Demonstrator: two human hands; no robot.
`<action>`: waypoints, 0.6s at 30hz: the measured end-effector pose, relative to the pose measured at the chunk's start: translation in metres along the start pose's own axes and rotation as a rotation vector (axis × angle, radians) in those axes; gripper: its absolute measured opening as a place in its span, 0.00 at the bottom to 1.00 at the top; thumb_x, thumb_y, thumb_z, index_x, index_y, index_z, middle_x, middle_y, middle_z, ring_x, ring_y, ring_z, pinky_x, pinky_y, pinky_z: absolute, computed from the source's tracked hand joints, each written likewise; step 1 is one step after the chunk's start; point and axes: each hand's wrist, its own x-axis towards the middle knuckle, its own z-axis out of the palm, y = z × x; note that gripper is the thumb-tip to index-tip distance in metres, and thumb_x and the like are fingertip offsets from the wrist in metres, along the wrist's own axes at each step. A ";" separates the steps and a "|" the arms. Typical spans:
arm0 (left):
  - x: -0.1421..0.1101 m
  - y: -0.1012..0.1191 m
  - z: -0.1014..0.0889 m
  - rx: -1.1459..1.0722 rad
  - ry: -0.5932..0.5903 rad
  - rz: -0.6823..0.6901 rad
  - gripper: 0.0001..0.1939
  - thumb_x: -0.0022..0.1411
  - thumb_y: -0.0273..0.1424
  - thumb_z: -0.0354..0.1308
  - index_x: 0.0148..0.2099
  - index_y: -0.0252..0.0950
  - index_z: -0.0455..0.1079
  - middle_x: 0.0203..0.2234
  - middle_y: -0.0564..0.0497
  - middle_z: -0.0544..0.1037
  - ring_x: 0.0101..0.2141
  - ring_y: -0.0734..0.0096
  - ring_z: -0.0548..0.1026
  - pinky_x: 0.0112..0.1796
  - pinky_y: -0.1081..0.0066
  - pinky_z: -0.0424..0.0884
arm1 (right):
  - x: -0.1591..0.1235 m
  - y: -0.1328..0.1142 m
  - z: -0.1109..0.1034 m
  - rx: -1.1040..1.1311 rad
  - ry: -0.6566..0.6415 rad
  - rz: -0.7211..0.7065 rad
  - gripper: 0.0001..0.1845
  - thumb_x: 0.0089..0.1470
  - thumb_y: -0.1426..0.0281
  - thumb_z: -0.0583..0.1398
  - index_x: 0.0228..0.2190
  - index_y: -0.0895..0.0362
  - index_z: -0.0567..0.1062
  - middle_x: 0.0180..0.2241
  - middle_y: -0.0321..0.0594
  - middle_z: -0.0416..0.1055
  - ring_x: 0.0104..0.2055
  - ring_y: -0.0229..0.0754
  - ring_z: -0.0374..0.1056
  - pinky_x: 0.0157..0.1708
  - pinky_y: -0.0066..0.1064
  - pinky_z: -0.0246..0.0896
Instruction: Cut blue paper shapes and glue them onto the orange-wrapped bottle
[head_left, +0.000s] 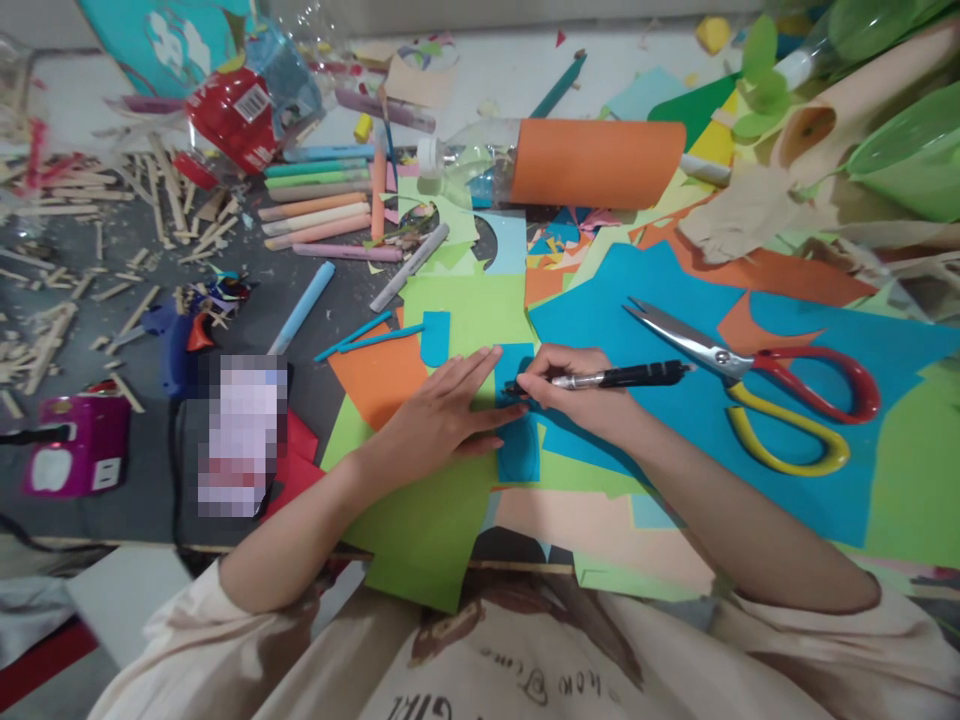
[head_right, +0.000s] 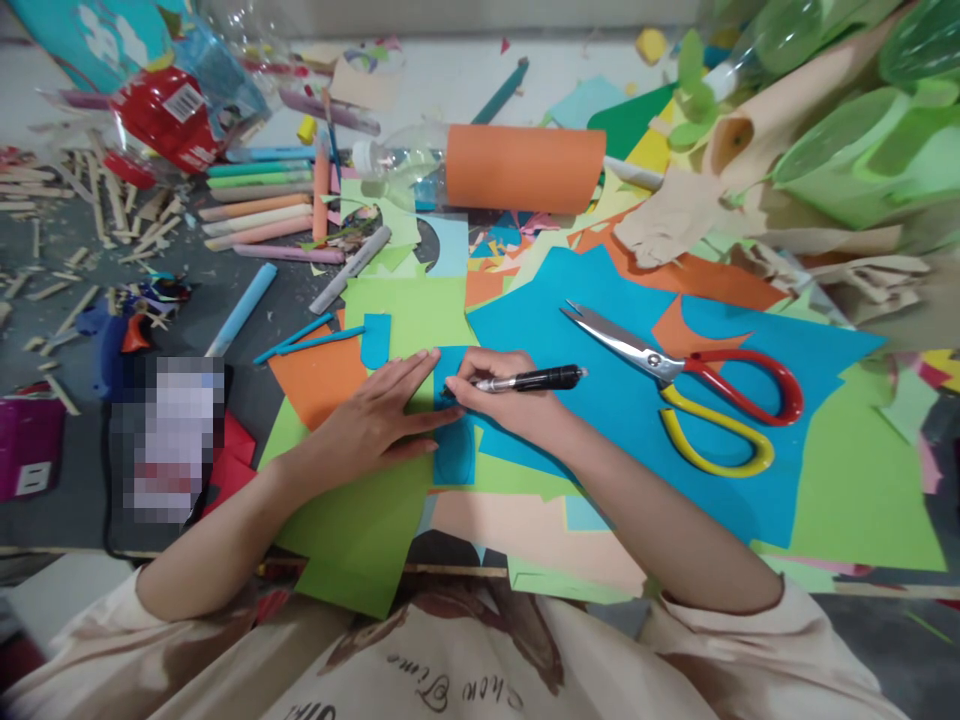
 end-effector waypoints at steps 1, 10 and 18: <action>0.000 0.000 0.000 0.006 -0.003 0.000 0.21 0.69 0.38 0.52 0.62 0.49 0.67 0.69 0.41 0.54 0.68 0.47 0.54 0.63 0.47 0.57 | 0.000 0.000 0.000 -0.004 -0.012 0.001 0.15 0.51 0.62 0.60 0.18 0.54 0.66 0.17 0.33 0.65 0.21 0.35 0.58 0.22 0.29 0.49; 0.001 0.000 0.001 0.034 -0.005 -0.006 0.21 0.69 0.40 0.51 0.62 0.52 0.66 0.69 0.44 0.55 0.68 0.49 0.55 0.63 0.49 0.58 | 0.001 -0.001 0.002 0.021 0.039 0.050 0.13 0.50 0.62 0.62 0.20 0.55 0.68 0.19 0.33 0.66 0.22 0.35 0.60 0.23 0.29 0.51; 0.001 0.001 -0.001 0.033 0.001 -0.002 0.21 0.69 0.40 0.52 0.62 0.50 0.66 0.69 0.43 0.54 0.68 0.47 0.54 0.63 0.48 0.58 | 0.001 0.002 0.003 0.021 0.115 0.068 0.13 0.51 0.61 0.62 0.22 0.55 0.70 0.22 0.33 0.67 0.25 0.36 0.62 0.26 0.30 0.54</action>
